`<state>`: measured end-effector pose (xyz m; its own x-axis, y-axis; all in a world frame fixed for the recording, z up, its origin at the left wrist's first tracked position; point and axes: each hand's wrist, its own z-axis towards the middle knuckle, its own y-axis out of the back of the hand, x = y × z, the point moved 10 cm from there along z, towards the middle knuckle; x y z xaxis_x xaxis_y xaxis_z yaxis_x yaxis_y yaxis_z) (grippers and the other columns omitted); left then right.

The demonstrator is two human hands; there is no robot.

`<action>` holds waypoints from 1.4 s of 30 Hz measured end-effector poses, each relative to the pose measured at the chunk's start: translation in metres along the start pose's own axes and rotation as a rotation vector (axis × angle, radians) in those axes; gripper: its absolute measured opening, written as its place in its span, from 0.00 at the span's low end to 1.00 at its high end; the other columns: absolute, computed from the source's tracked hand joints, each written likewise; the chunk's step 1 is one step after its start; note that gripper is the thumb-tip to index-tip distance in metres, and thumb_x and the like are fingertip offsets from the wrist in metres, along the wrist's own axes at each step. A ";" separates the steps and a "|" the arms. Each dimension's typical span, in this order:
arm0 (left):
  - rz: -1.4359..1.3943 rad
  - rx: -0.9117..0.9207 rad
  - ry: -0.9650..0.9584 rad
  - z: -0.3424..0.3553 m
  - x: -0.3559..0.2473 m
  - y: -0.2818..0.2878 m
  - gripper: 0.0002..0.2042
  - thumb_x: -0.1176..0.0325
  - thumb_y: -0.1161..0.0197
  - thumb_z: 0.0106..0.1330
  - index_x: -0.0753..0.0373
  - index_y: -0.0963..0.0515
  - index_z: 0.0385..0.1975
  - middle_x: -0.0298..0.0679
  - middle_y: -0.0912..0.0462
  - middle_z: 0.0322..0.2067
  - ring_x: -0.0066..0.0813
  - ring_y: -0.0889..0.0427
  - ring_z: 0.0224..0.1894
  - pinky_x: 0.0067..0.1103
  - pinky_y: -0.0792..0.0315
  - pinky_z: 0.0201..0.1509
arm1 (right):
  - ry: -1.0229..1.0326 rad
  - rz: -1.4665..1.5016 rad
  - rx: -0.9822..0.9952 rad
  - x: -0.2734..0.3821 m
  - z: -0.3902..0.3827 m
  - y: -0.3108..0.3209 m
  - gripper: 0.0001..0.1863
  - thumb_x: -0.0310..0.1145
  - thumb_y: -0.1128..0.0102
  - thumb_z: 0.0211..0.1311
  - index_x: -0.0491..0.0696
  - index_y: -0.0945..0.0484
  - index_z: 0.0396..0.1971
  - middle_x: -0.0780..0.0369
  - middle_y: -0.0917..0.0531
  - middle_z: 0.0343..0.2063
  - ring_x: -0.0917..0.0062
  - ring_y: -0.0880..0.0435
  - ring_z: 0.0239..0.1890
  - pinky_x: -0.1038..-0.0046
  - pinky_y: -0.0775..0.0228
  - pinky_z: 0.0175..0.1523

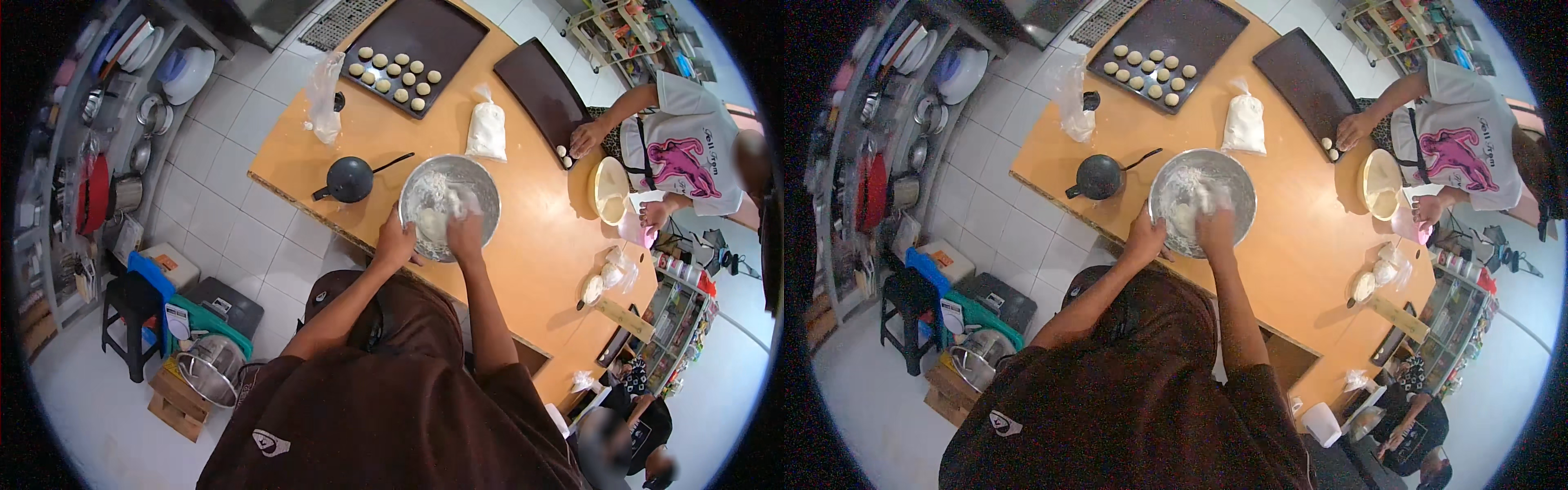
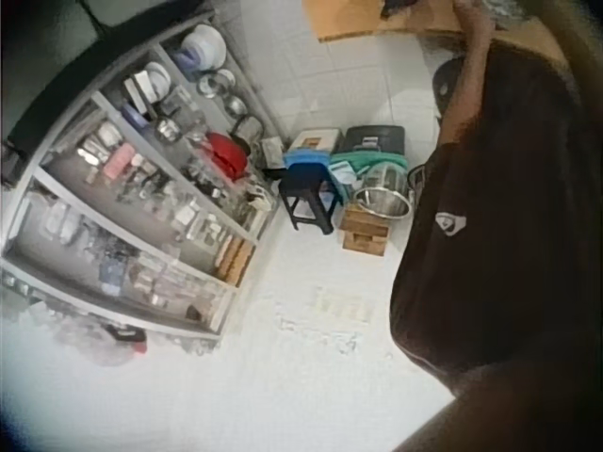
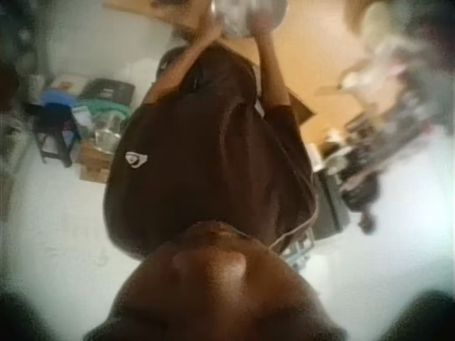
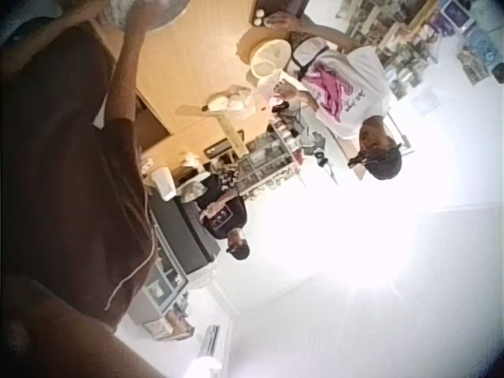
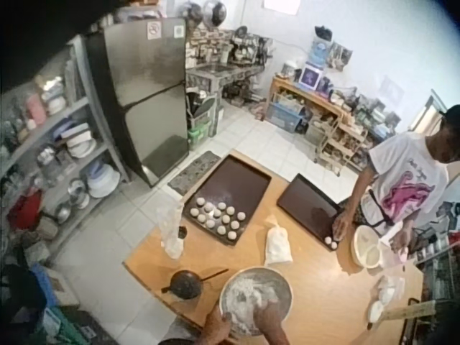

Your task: The person kneads dough inside a metal bowl and shapes it by hand.

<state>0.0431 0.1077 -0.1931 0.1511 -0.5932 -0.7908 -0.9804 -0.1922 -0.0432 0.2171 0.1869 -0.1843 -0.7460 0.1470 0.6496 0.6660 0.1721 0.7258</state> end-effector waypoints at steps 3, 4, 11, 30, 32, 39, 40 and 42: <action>-0.041 -0.003 0.005 0.000 0.000 -0.002 0.27 0.77 0.52 0.67 0.62 0.48 0.67 0.60 0.24 0.47 0.51 0.17 0.18 0.31 0.18 0.21 | 0.570 -0.522 0.254 0.036 -0.044 -0.063 0.30 0.44 0.47 0.59 0.44 0.29 0.59 0.43 0.32 0.62 0.33 0.45 0.65 0.33 0.56 0.66; -0.037 -0.004 0.009 0.000 0.003 0.000 0.27 0.77 0.52 0.67 0.62 0.48 0.67 0.60 0.24 0.47 0.51 0.17 0.18 0.31 0.18 0.21 | 0.568 -0.518 0.256 0.034 -0.045 -0.070 0.30 0.44 0.47 0.59 0.44 0.29 0.59 0.43 0.32 0.62 0.33 0.45 0.65 0.33 0.56 0.66; 0.191 -0.142 -0.413 0.003 -0.020 0.008 0.23 0.75 0.49 0.67 0.67 0.42 0.62 0.56 0.19 0.36 0.45 0.18 0.15 0.31 0.20 0.20 | 0.380 -0.517 0.064 0.003 0.010 -0.071 0.28 0.43 0.42 0.55 0.38 0.25 0.51 0.46 0.22 0.50 0.48 0.24 0.51 0.48 0.34 0.53; 0.122 -0.040 -0.041 0.012 -0.004 0.004 0.19 0.73 0.48 0.66 0.69 0.36 0.56 0.58 0.18 0.33 0.46 0.18 0.14 0.34 0.20 0.21 | 0.361 -0.632 0.288 0.013 0.007 -0.036 0.16 0.37 0.48 0.63 0.38 0.18 0.33 0.44 0.18 0.27 0.50 0.18 0.31 0.55 0.26 0.43; 0.052 -0.017 0.027 0.011 0.005 0.002 0.18 0.73 0.48 0.66 0.69 0.36 0.56 0.58 0.18 0.33 0.46 0.18 0.14 0.33 0.21 0.20 | 0.320 -0.629 0.333 0.006 -0.004 -0.081 0.17 0.40 0.47 0.62 0.39 0.18 0.31 0.44 0.19 0.35 0.50 0.19 0.38 0.51 0.28 0.49; 0.065 -0.028 -0.032 0.007 -0.010 0.003 0.23 0.75 0.49 0.65 0.69 0.39 0.61 0.57 0.18 0.32 0.45 0.19 0.14 0.33 0.21 0.16 | 0.366 -0.656 0.020 0.029 0.021 -0.081 0.25 0.42 0.47 0.61 0.40 0.25 0.52 0.44 0.33 0.62 0.49 0.22 0.48 0.46 0.31 0.53; 0.056 -0.037 -0.055 0.004 -0.015 0.002 0.24 0.76 0.49 0.65 0.68 0.40 0.62 0.57 0.18 0.32 0.45 0.18 0.14 0.33 0.21 0.16 | 0.193 -0.527 0.053 0.015 0.034 -0.070 0.25 0.42 0.46 0.60 0.42 0.26 0.53 0.44 0.31 0.60 0.49 0.17 0.37 0.49 0.28 0.51; 0.078 -0.037 -0.075 0.011 -0.002 0.000 0.24 0.76 0.49 0.65 0.67 0.40 0.62 0.57 0.19 0.33 0.45 0.18 0.15 0.33 0.21 0.16 | 0.378 -0.639 -0.071 0.036 0.039 -0.054 0.23 0.44 0.46 0.61 0.42 0.23 0.49 0.44 0.24 0.51 0.50 0.17 0.33 0.51 0.24 0.40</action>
<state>0.0414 0.1172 -0.1986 0.0628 -0.5474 -0.8345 -0.9834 -0.1768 0.0420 0.1537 0.2210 -0.2093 -0.9438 -0.3079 0.1201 0.1111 0.0465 0.9927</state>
